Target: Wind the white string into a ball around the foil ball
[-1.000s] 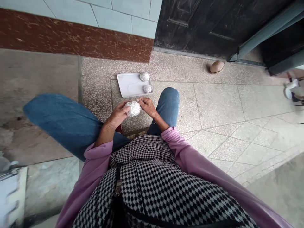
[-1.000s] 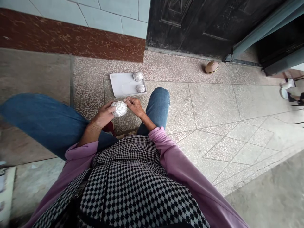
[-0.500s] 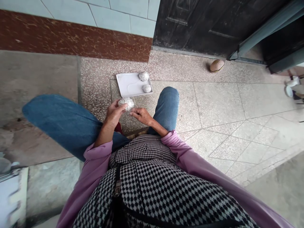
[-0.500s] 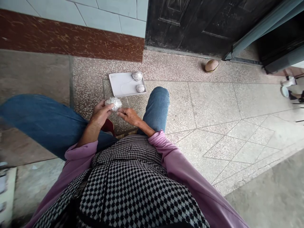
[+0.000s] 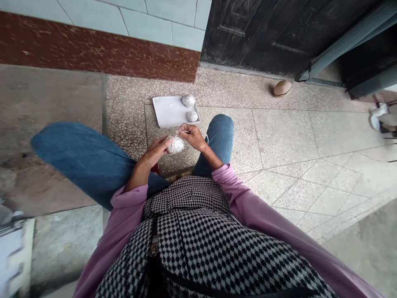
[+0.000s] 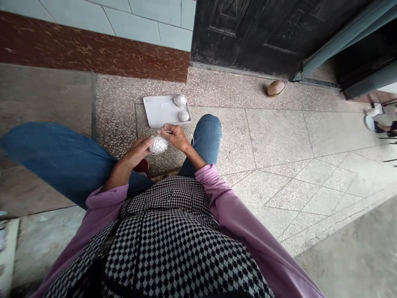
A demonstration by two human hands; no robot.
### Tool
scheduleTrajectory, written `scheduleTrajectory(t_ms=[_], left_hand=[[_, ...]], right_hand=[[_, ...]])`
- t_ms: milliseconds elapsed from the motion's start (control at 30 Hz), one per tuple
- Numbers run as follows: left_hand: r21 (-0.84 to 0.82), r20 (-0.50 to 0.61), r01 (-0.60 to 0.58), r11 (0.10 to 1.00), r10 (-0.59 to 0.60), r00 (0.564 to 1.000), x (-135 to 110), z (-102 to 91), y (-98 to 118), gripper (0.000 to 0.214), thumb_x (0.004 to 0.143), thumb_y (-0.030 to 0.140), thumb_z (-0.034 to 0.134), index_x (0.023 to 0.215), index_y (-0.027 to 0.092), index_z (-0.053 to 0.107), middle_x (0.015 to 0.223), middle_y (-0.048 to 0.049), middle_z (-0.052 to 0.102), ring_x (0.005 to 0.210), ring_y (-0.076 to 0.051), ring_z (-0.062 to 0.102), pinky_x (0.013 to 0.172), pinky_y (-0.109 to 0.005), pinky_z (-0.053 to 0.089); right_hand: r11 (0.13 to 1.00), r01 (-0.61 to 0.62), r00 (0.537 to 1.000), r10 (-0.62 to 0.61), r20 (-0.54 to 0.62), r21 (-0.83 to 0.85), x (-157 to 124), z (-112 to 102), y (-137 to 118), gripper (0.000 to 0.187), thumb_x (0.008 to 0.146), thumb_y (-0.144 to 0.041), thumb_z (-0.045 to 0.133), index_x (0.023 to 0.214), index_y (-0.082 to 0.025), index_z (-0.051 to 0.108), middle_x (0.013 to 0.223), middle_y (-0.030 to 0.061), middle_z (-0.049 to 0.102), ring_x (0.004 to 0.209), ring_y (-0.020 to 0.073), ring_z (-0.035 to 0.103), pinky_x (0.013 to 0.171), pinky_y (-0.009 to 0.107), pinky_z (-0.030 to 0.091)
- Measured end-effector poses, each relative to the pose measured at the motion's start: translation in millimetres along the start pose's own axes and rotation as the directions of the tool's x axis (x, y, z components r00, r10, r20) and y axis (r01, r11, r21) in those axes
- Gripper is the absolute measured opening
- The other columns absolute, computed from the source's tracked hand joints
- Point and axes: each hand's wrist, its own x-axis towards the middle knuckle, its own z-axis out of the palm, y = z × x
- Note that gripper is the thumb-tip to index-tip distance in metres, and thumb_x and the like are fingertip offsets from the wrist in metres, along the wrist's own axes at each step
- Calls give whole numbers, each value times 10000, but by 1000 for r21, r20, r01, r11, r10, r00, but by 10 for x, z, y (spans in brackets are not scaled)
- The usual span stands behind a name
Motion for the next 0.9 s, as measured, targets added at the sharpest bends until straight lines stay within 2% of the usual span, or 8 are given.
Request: scheduleTrajectory(t_ms=[167,267,333,433,533,733,833,900], left_hand=[[-179,61,-20,984,31,998,25,-18,-32,806,688,795,1187,1162,199,923,1114,-151,930,1227,-442,901,981,-485,779],[-307,34,-63,949,77,996,51,-26,-27,753,683,714,1201,1151,193,923,1193,-171,949,1318,-466,900,1052,-521,799],[-372,-7,-104,922,109,994,61,-26,-15,680,748,686,1162,1162,206,917,1258,-171,952,1377,-459,891,1092,-529,799],[-409,-81,-134,902,111,991,81,-21,-10,554,811,599,1114,1151,219,898,1281,-159,947,1411,-435,884,1108,-510,794],[-395,-156,-160,905,106,982,120,-28,-37,531,767,544,1128,1110,228,874,1261,-151,939,1396,-423,882,1051,-460,786],[-218,-348,-222,950,137,927,226,-103,-136,729,637,574,1184,1181,260,814,1180,-89,886,1200,-340,863,898,-356,701],[-49,-391,-182,982,149,908,233,-107,-125,738,622,517,1178,1206,261,806,1144,-59,854,1177,-327,848,939,-362,695],[-12,-374,-130,991,116,920,206,-84,-80,737,594,492,1175,1194,251,822,1120,-57,849,1137,-325,847,917,-361,696]], right_hand=[[990,-38,998,44,-39,138,35,104,131,800,1122,-754,1014,744,-270,500,699,-64,452,755,151,391,702,301,317],[987,-90,994,97,-50,134,7,147,188,738,1235,-633,934,756,-265,510,695,-69,445,756,142,390,706,312,306],[988,-122,991,127,-48,95,-36,172,208,673,1299,-501,862,766,-264,527,689,-70,434,760,142,387,720,317,311],[988,-150,988,151,-25,46,-124,218,203,628,1282,-399,873,757,-260,557,688,-70,427,763,157,395,732,320,329],[992,-126,992,126,12,-9,-228,269,157,583,1239,-391,913,760,-243,616,716,-49,473,780,183,446,765,331,375],[985,-55,982,82,169,-162,-407,367,48,532,1241,-453,859,790,-257,657,764,11,581,854,246,560,868,374,473],[981,7,972,38,230,-193,-407,370,14,567,1244,-567,840,812,-264,632,809,14,622,856,245,591,916,387,494],[979,49,975,-4,223,-197,-361,324,-15,577,1249,-644,820,851,-262,651,840,16,649,870,241,606,933,389,499]])
